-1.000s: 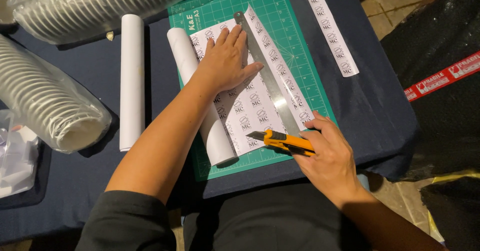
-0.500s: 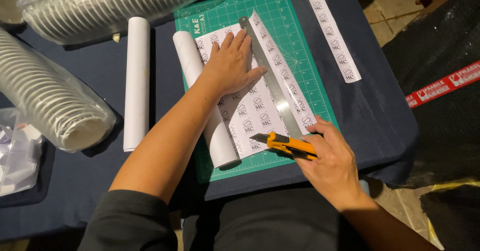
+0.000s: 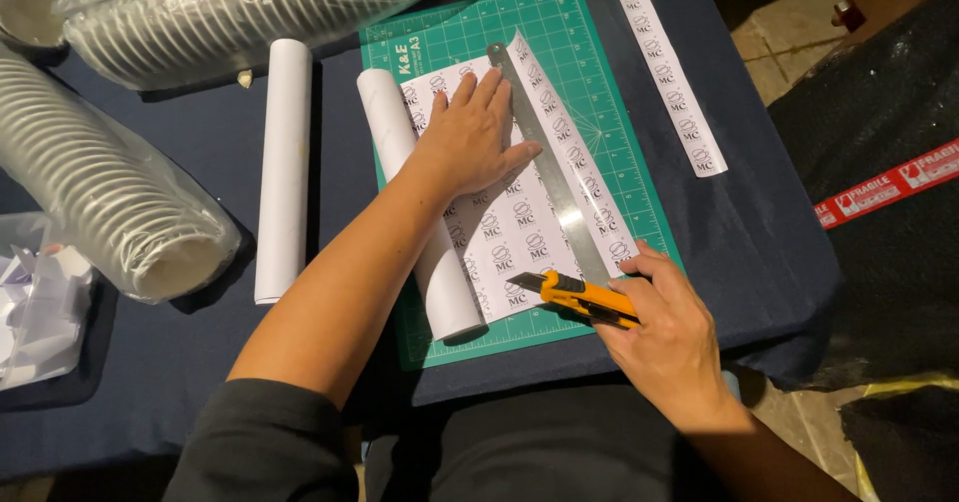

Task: Cutting strips of labels from a printed sheet and then cutting individual labels using a utility knife and a metal ruler on a cutting mat.

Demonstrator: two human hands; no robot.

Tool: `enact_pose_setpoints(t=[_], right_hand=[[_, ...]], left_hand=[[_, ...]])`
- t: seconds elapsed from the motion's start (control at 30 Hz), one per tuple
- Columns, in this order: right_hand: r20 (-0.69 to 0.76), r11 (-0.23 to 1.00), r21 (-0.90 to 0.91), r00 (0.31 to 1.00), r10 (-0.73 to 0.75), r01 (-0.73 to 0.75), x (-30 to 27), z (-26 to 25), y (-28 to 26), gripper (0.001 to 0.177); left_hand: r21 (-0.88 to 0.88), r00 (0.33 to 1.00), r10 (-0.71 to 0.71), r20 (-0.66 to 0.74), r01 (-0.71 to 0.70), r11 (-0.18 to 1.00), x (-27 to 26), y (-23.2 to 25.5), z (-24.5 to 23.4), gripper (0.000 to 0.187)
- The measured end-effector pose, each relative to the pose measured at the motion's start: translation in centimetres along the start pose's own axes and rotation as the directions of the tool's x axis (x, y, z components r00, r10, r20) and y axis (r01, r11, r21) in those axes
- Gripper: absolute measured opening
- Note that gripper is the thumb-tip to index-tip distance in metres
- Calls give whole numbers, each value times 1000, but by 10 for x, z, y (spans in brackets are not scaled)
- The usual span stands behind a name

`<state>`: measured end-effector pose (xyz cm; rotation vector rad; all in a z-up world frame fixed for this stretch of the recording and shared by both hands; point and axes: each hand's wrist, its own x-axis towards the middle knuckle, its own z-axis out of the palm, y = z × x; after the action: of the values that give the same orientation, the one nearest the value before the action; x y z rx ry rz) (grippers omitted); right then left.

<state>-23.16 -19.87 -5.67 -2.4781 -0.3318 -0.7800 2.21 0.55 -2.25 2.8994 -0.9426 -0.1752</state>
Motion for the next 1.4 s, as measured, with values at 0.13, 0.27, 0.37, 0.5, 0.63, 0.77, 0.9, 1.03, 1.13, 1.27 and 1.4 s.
enact_pose_setpoints(t=[0.13,0.27,0.37,0.5,0.63,0.77,0.9,1.03,1.13,1.27,1.4], right_hand=[[-13,1000,-17,1000,-3,3,0,1,-1,25],[-14,1000,-23,1000,0,0,1,-1,-4,23],[-12,1000,-19,1000,-1,0,2,-1,-4,22],[9,1000,-6,1000,12,-12,2,-2,-3,23],[0,1000,-10,1000,-2,2,2,-2,-4,22],[11,1000,-4,1000,16,-16,3,-4,-4,22],[132,956,87,954,267,-280,14,-18,1,41],[191,686,67,685,704,-724,58,-43,-1,28],[227,559,323,636,738,-764,90,-52,-2,37],[349,457,619,746,568,-638,120,-40,0,8],[444,518,592,786,430,-618,155,-2,-6,16]], left_hand=[[0,1000,-8,9,8,1000,-1,1,-1,97],[23,1000,-4,-6,4,1000,-1,1,-1,97],[20,1000,3,-22,-2,1000,-1,1,1,96],[-7,999,8,-43,-8,1000,0,0,2,95],[-5,999,-18,41,18,1000,1,5,-14,105],[-18,978,-80,190,85,996,-1,18,-36,134],[-35,928,-177,327,199,979,-4,34,-59,147],[-6,888,-233,397,257,967,-1,41,-65,151],[-10,875,-234,423,263,965,-1,42,-67,152],[-12,870,-238,432,269,963,-4,43,-70,151],[-64,976,-116,183,130,989,-7,31,-53,139]])
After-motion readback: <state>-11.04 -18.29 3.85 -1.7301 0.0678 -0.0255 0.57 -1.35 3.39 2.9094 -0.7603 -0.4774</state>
